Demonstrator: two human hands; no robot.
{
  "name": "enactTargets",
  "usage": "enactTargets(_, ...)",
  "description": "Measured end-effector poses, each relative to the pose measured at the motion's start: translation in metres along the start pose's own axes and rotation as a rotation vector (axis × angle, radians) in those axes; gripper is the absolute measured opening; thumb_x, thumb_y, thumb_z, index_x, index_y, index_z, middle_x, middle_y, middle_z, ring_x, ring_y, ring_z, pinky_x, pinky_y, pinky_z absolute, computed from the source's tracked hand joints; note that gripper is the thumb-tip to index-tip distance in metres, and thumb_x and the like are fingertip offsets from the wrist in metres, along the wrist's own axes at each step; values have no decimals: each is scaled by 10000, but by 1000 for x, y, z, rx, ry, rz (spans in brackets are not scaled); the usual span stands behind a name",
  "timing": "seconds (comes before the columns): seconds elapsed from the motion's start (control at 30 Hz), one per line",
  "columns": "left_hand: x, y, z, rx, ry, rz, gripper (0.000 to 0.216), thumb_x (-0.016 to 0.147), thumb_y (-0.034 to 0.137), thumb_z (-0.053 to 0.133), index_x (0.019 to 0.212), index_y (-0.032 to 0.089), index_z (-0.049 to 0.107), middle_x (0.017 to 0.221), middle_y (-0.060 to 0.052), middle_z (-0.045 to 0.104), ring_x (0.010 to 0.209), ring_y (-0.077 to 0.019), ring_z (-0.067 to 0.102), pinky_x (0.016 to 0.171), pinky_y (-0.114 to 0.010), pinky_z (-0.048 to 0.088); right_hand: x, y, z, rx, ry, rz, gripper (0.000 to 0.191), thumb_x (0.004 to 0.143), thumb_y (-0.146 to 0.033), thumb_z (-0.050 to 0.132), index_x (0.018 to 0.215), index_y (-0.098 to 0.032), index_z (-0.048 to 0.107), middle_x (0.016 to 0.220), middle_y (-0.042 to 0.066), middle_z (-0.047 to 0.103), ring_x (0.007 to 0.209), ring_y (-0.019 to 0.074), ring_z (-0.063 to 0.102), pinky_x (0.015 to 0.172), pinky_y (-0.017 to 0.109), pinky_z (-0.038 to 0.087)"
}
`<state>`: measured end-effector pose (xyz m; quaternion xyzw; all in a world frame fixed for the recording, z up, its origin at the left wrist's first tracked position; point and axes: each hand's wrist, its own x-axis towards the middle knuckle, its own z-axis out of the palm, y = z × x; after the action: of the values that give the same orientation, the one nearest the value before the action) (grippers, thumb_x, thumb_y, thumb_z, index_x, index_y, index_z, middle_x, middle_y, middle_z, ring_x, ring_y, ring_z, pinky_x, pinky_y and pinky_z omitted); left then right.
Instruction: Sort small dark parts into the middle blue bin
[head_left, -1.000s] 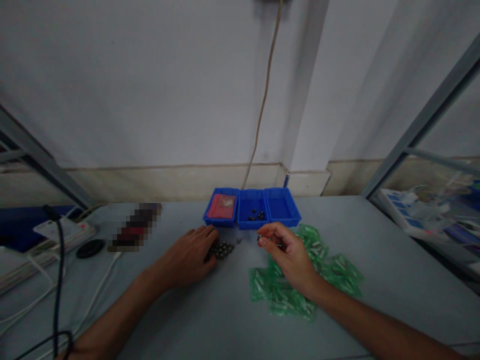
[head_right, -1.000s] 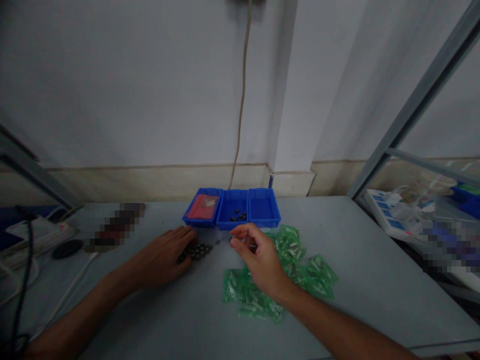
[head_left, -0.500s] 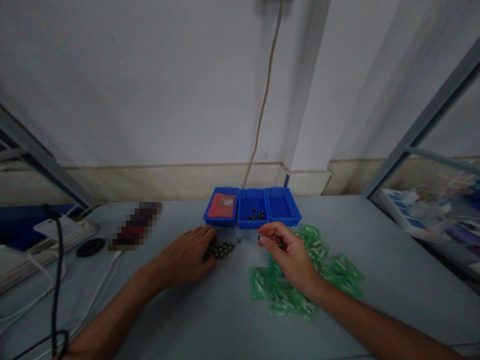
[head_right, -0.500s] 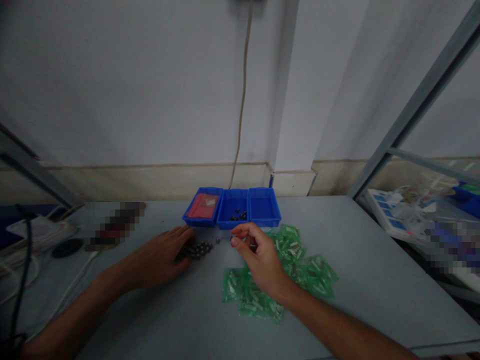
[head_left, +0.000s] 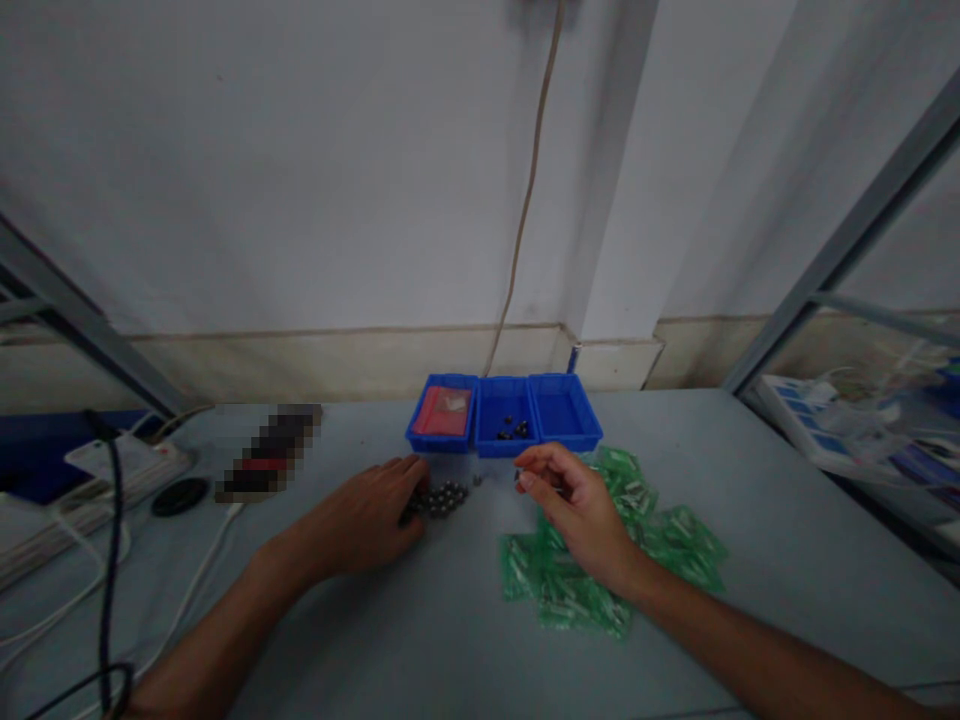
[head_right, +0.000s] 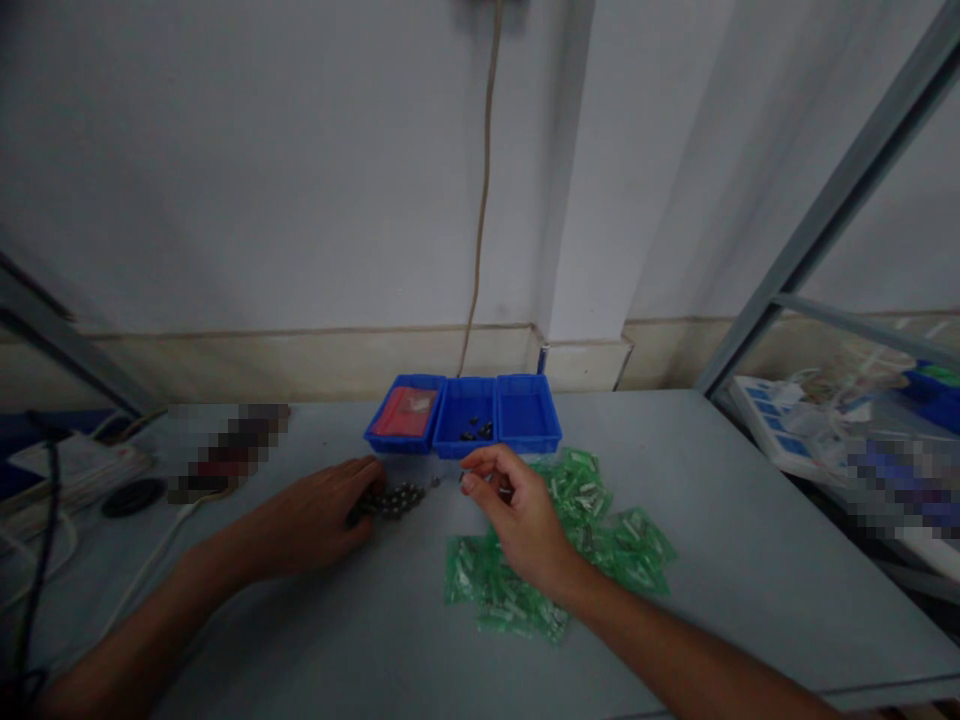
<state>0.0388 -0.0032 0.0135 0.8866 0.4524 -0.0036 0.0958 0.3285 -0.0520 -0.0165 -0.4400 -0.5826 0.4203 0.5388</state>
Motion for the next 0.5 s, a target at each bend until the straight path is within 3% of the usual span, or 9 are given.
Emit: enactTargets(0.5, -8, -5, -8, -130, -54, -37, 245, 820, 246, 584, 1065, 240, 590, 1147, -91, 720, 970, -302, 708, 814, -401, 516, -1, 2, 0, -7, -15, 5, 190, 989, -402, 737, 1093, -245, 757, 924, 25, 720, 807, 201, 626, 718, 324, 472)
